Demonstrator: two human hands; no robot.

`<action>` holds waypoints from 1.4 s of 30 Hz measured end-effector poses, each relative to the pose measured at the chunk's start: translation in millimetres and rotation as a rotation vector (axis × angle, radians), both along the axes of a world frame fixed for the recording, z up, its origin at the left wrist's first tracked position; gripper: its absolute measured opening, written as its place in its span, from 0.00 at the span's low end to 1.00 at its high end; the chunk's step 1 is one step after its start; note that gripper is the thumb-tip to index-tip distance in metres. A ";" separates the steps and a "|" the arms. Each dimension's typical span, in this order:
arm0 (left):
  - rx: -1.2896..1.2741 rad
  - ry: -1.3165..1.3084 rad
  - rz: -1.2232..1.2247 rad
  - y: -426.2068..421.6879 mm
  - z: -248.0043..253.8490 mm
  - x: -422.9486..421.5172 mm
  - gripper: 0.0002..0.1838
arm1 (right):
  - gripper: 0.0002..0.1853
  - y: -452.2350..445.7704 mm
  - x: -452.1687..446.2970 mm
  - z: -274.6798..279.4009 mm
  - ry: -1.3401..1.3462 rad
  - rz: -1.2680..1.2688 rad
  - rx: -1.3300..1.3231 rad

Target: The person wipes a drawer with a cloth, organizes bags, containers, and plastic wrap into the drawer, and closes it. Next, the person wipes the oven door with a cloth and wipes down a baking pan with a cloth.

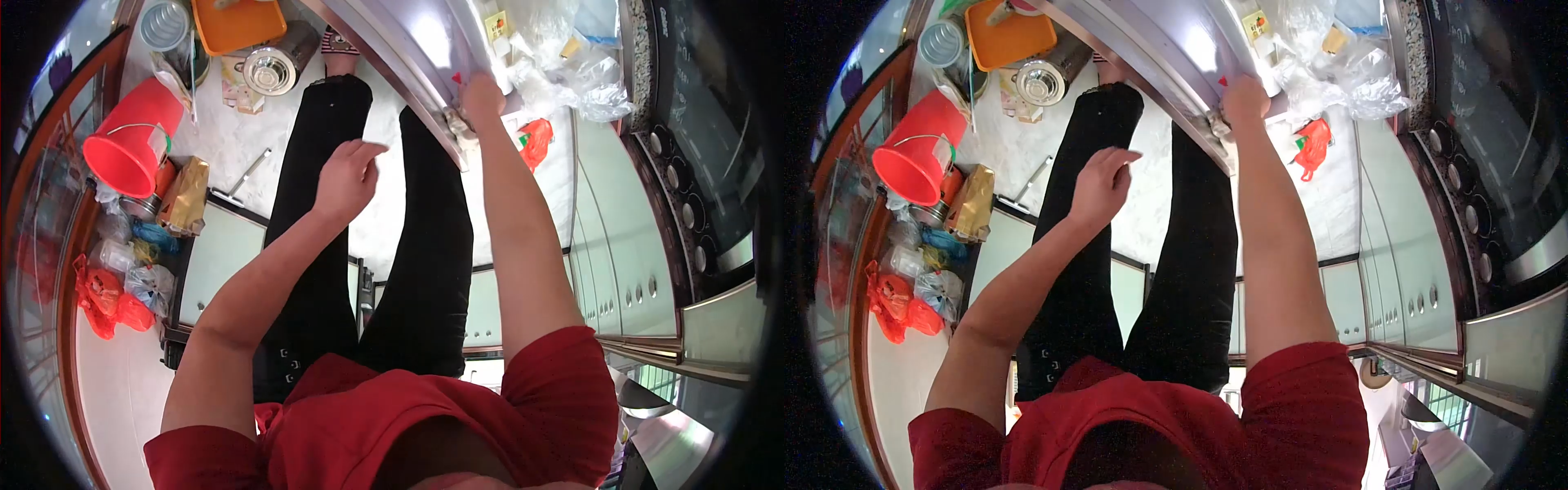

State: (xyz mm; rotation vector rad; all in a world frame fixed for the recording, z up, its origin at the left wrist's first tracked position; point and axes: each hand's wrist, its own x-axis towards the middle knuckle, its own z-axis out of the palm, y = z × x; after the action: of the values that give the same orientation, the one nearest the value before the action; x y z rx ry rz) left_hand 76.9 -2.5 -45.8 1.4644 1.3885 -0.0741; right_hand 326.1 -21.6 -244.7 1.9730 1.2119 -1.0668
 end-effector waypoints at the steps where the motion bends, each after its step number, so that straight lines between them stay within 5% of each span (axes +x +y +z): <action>1: 0.065 -0.060 0.032 3.5 -8.0 11.0 0.12 | 0.15 1.1 5.4 7.7 0.052 0.086 0.063; 4: 0.054 -0.216 0.133 19.3 -30.3 47.7 0.13 | 0.13 11.0 25.8 59.0 0.118 -0.007 0.217; 6: -0.136 -0.306 0.464 24.1 -50.6 78.1 0.14 | 0.13 33.4 40.0 101.2 0.065 -0.017 0.196; 10: -0.435 -0.151 0.642 20.5 -146.7 114.5 0.24 | 0.18 68.1 67.2 114.4 -0.060 0.108 0.250; 13: -0.671 0.063 0.641 58.3 -153.6 135.2 0.27 | 0.23 84.1 70.8 122.0 -0.036 0.084 0.344; 15: -0.747 -0.059 0.647 25.3 -234.9 140.2 0.27 | 0.28 82.4 70.4 139.9 -0.012 0.003 0.271; 17: -0.637 0.017 0.731 17.8 -241.5 157.8 0.36 | 0.30 69.2 71.4 163.4 0.049 -0.113 0.184; 20: -0.622 0.035 0.763 31.6 -223.8 160.9 0.30 | 0.25 36.2 76.6 194.7 0.163 -0.286 0.088; 23: -0.499 -0.016 0.475 -14.4 -298.0 154.6 0.29 | 0.17 -5.6 76.5 205.5 0.204 -0.342 0.016; 26: -0.653 -0.189 0.755 -15.2 -299.8 165.5 0.26 | 0.14 -27.1 61.7 196.0 0.276 -0.336 0.057; 28: -0.734 -0.304 0.917 8.9 -244.8 164.6 0.24 | 0.12 -29.7 53.6 185.4 0.312 -0.328 0.039; 29: -0.670 -0.347 0.894 -24.5 -295.3 165.6 0.21 | 0.13 -33.0 50.9 177.9 0.316 -0.344 0.024; 32: -0.838 -0.730 0.779 6.3 -261.9 167.7 0.18 | 0.18 -33.5 37.6 170.3 0.374 -0.433 0.007; 38: -0.666 -0.498 0.553 20.3 -242.9 174.0 0.12 | 0.26 -36.4 32.1 158.8 0.478 -0.499 0.069; 42: -0.034 -0.469 0.120 15.2 -260.9 178.0 0.15 | 0.24 -36.5 33.3 150.6 0.462 -0.554 0.053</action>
State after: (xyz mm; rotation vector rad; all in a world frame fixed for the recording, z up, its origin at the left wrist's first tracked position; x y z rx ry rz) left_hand 254.9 12.7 -306.7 1.2646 1.0782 0.3033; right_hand 359.3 -58.2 -94.1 2.2419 0.9207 -1.8635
